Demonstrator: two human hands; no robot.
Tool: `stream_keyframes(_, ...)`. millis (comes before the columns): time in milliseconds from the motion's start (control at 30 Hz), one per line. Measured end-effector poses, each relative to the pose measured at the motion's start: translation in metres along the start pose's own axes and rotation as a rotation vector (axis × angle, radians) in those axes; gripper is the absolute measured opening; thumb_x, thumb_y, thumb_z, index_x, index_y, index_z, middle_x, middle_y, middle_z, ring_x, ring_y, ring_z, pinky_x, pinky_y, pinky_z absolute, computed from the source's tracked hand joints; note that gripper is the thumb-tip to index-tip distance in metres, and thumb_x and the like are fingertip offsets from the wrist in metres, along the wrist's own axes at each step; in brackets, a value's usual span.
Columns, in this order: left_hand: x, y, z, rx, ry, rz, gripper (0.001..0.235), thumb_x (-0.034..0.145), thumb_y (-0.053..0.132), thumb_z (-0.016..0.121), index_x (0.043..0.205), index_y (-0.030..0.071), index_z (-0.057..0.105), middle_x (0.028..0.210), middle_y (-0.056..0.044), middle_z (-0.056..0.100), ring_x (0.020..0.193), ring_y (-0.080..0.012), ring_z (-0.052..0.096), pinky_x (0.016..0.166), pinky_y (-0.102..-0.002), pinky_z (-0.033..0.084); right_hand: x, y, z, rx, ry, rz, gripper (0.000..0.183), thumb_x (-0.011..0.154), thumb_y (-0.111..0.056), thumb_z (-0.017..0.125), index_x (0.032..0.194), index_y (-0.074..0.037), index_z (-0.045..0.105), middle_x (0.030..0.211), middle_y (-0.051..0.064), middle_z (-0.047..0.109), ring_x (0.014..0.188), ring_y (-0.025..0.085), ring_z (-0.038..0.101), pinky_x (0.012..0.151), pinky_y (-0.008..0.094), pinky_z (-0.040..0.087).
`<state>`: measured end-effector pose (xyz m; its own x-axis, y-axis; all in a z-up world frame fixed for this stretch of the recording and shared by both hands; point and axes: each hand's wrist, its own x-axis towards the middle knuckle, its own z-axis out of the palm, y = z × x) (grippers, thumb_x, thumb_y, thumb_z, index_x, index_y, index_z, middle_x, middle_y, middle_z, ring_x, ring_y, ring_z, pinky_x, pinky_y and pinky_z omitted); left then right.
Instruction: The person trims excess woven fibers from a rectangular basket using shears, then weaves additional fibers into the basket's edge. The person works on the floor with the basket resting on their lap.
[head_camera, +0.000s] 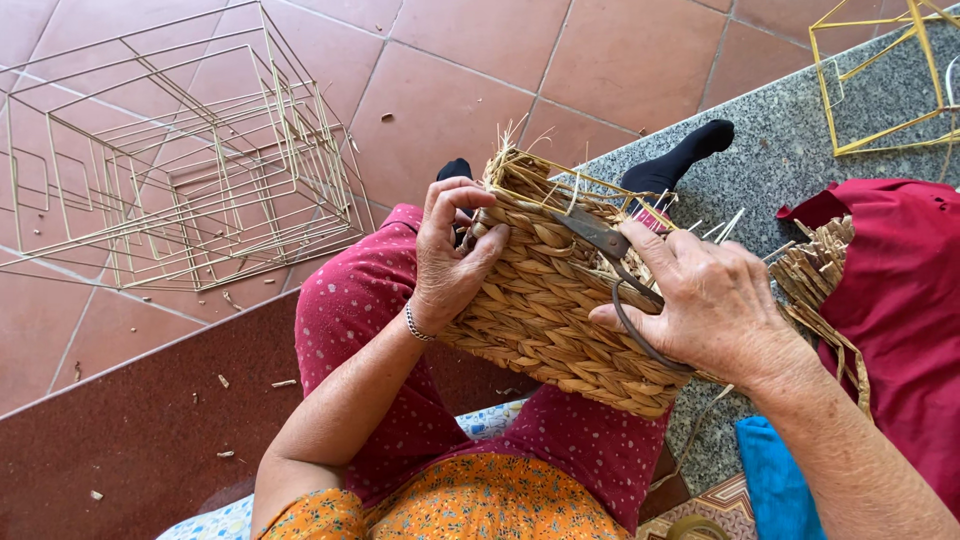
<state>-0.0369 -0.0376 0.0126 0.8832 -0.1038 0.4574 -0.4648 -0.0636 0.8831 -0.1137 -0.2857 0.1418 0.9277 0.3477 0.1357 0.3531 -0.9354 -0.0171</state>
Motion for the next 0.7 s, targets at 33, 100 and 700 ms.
stream_keyframes(33,0.0,0.0,0.0,0.003,0.003,0.01,0.031,0.09,0.004,0.075,0.117,0.009,0.062,0.126,-0.005,0.053,0.108,-0.0127,0.059,0.09,-0.028,0.054,0.0,-0.001,0.0,-0.031,-0.022,-0.002,0.085,0.073,-0.063,0.075,0.138,-0.01,0.058,0.086,0.016,0.071,0.074,0.034,0.071,0.065,0.047,0.058)
stream_keyframes(100,-0.001,-0.001,-0.001,0.015,0.014,0.049,0.031,0.089,0.003,0.075,0.117,0.008,0.062,0.126,-0.005,0.054,0.111,-0.0136,0.059,0.091,-0.028,0.053,0.0,-0.001,0.001,-0.092,-0.063,-0.01,0.084,0.075,-0.061,0.074,0.14,-0.009,0.057,0.079,0.015,0.07,0.069,0.032,0.071,0.062,0.047,0.056)
stream_keyframes(700,-0.004,0.0,-0.003,-0.018,-0.005,0.007,0.031,0.089,0.002,0.075,0.117,0.009,0.062,0.126,-0.004,0.053,0.105,-0.0111,0.059,0.088,-0.027,0.053,-0.005,0.011,0.015,-0.106,-0.157,-0.01,0.08,0.089,-0.058,0.06,0.153,-0.011,0.051,0.063,0.011,0.067,0.057,0.029,0.07,0.052,0.042,0.057)
